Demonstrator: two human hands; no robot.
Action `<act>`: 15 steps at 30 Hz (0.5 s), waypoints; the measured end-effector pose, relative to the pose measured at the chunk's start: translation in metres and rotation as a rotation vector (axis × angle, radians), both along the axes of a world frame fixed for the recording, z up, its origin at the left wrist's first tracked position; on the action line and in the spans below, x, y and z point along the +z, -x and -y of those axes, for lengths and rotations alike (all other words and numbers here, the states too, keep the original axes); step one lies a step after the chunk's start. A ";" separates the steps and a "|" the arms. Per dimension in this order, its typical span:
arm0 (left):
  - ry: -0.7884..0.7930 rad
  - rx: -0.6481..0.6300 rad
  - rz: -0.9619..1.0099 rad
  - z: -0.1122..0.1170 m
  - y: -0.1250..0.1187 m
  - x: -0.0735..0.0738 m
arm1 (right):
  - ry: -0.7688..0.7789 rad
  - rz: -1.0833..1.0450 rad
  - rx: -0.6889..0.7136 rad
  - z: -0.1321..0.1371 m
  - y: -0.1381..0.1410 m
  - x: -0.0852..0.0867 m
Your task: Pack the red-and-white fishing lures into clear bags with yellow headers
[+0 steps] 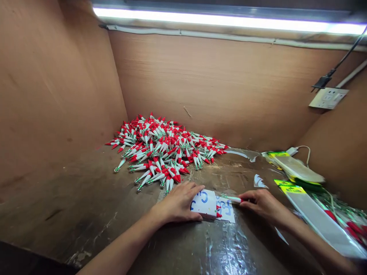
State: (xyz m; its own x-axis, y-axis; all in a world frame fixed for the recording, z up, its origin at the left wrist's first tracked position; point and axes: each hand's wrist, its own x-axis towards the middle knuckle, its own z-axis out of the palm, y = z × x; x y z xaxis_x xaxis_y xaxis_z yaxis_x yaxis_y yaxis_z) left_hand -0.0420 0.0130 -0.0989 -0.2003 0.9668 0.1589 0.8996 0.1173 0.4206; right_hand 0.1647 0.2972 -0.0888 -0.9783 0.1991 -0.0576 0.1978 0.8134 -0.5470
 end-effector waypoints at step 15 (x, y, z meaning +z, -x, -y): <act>-0.009 0.031 0.017 -0.002 -0.001 -0.007 | -0.162 -0.126 0.396 0.052 0.049 -0.001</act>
